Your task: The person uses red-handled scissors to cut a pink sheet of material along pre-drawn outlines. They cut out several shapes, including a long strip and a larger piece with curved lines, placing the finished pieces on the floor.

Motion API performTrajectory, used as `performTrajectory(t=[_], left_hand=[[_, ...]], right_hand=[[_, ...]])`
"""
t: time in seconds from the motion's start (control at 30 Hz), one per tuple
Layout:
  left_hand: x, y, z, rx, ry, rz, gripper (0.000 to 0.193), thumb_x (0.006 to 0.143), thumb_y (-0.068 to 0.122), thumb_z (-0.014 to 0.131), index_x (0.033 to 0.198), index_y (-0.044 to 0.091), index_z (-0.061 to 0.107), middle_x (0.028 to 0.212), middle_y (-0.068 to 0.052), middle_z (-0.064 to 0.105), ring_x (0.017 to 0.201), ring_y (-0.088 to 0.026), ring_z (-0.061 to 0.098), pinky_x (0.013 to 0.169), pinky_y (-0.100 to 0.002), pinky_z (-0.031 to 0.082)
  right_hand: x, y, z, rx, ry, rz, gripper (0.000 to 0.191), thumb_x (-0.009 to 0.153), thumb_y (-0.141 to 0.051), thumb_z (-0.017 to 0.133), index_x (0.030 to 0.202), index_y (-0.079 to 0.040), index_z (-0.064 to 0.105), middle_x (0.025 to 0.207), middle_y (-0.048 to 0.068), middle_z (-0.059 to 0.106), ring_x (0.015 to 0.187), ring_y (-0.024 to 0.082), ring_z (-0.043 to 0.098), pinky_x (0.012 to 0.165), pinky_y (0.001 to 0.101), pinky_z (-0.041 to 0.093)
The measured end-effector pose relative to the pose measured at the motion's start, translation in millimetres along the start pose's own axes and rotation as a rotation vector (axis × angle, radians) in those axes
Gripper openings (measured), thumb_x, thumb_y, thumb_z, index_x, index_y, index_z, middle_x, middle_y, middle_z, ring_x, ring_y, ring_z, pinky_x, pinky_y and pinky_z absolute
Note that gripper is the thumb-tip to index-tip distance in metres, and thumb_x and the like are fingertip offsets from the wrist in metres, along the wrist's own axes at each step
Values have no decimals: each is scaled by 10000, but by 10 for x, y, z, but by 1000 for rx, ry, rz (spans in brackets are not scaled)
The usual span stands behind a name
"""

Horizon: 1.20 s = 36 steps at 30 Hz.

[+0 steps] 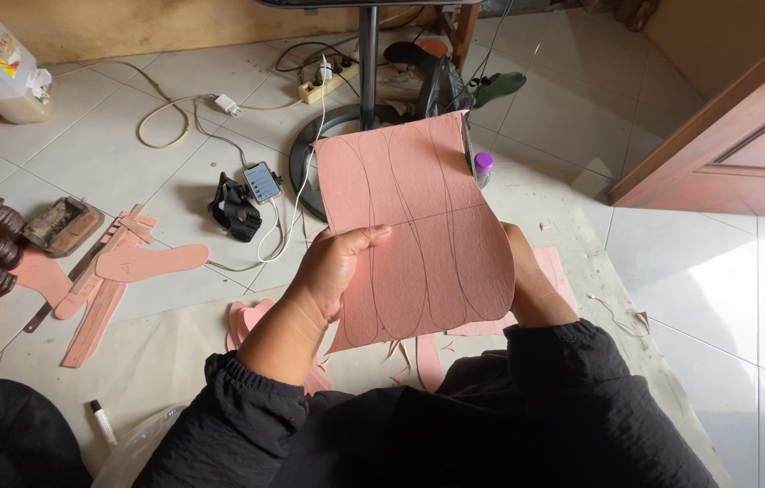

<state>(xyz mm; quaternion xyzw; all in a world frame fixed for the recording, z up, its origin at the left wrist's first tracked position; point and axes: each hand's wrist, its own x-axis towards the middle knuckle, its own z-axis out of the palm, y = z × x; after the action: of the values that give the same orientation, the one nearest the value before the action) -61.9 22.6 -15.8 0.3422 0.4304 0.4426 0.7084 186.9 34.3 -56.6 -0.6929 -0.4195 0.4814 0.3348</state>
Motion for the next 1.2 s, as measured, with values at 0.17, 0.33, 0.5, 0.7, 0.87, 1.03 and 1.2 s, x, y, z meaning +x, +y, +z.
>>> performTrajectory(t=[0.17, 0.33, 0.5, 0.7, 0.87, 1.03, 1.2], left_hand=[[-35, 48, 4, -32, -18, -31, 430, 823, 173, 708, 1174, -74, 682, 1061, -153, 731, 948, -235, 720, 848, -390, 592], [-69, 76, 21, -36, -14, -42, 421, 822, 168, 702, 1164, -77, 684, 1046, -165, 738, 918, -246, 729, 826, -397, 601], [-98, 103, 1, 28, -43, -23, 419, 836, 168, 710, 1159, -97, 695, 1042, -172, 742, 916, -245, 729, 828, -391, 598], [-88, 52, 14, 28, -89, -54, 420, 827, 173, 708, 1186, -45, 689, 1063, -144, 739, 959, -232, 720, 849, -385, 593], [-41, -20, 48, 38, -88, 9, 440, 838, 190, 708, 1206, -50, 688, 1092, -135, 739, 1005, -223, 701, 894, -370, 570], [-43, -70, 125, -5, -79, -20, 444, 842, 198, 700, 1210, -49, 679, 1102, -145, 730, 1025, -232, 696, 900, -382, 572], [-69, -35, 139, 26, -76, -32, 436, 839, 206, 694, 1196, -43, 684, 1094, -149, 733, 1025, -234, 699, 896, -383, 574]], right_hand=[[-76, -53, 6, 47, -9, -18, 492, 941, -246, 610, 1201, 172, 610, 874, 255, 736, 639, 246, 738, 487, 301, 565], [-61, -24, 3, 84, -20, -30, 483, 946, -236, 598, 1225, 159, 614, 920, 242, 753, 682, 237, 749, 533, 303, 576], [-15, 35, 4, 85, -31, -113, 493, 909, -203, 663, 1236, 163, 612, 975, 256, 757, 709, 246, 755, 558, 312, 594], [-1, -6, -23, 96, -39, -88, 489, 927, -220, 621, 1276, 121, 601, 988, 249, 755, 705, 263, 757, 553, 330, 603], [-34, -53, -29, 87, -24, -57, 504, 926, -239, 625, 1291, 106, 598, 1034, 248, 752, 788, 272, 758, 623, 333, 606], [-34, -90, -23, 47, -30, -57, 520, 919, -260, 637, 1302, 90, 596, 1069, 239, 747, 855, 272, 756, 686, 334, 606], [-44, -96, -44, 22, -37, -62, 537, 912, -280, 650, 1312, 74, 594, 1105, 230, 742, 921, 271, 754, 748, 335, 605]])
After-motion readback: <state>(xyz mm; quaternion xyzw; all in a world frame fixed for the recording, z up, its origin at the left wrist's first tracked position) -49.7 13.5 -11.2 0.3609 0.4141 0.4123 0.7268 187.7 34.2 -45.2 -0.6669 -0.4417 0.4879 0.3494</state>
